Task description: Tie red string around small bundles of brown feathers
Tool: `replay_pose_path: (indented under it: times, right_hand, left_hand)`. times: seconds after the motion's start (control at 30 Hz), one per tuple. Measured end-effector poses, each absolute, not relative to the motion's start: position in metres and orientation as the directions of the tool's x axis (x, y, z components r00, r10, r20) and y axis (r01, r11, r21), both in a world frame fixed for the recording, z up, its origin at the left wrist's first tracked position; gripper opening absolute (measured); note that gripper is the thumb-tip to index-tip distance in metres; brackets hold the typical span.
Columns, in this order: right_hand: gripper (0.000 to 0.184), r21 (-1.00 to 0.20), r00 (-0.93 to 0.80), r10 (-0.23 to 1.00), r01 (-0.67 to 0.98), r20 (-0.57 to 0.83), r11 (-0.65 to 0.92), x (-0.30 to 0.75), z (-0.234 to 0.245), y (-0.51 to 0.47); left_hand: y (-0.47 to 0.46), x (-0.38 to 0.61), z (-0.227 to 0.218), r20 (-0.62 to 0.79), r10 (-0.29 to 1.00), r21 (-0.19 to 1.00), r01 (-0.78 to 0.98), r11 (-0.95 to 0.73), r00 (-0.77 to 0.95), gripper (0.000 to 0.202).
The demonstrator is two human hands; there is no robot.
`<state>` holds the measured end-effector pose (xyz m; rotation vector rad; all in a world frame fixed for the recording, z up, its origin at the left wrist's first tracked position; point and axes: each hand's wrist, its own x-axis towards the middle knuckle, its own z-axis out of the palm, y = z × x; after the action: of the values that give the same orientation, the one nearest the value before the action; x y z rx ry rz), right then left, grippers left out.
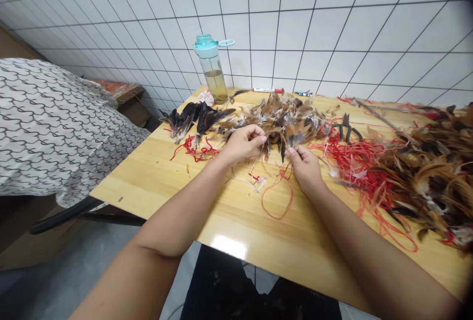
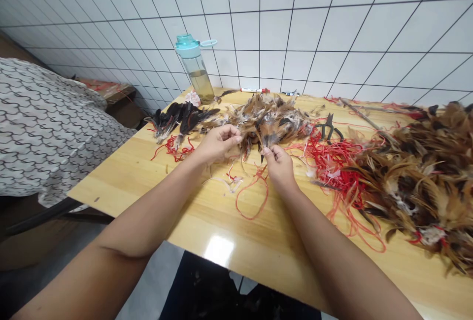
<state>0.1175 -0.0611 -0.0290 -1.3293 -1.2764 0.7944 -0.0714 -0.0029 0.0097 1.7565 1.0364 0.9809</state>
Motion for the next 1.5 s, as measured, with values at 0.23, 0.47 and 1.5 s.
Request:
replay_pose_path:
  times: [0.23,0.47,1.5]
  right_hand:
    - [0.033,-0.945,0.177,0.959,0.285,0.219,0.163,0.114,-0.03,-0.061]
    - [0.036,-0.901,0.136,0.952,0.384,0.273,0.203,0.112,-0.032,-0.062]
    - [0.028,-0.933,0.157,0.971,0.34,0.183,0.121,0.112,-0.026,-0.065]
  left_hand:
    - [-0.024,-0.049,0.007,-0.014,0.905,0.993,-0.098,0.062,0.426,0.029]
    - [-0.027,-0.041,0.002,0.0,0.923,1.0,-0.025,0.01,0.386,0.02]
    - [0.006,-0.087,0.011,0.314,0.903,0.382,0.832,-0.402,0.293,0.008]
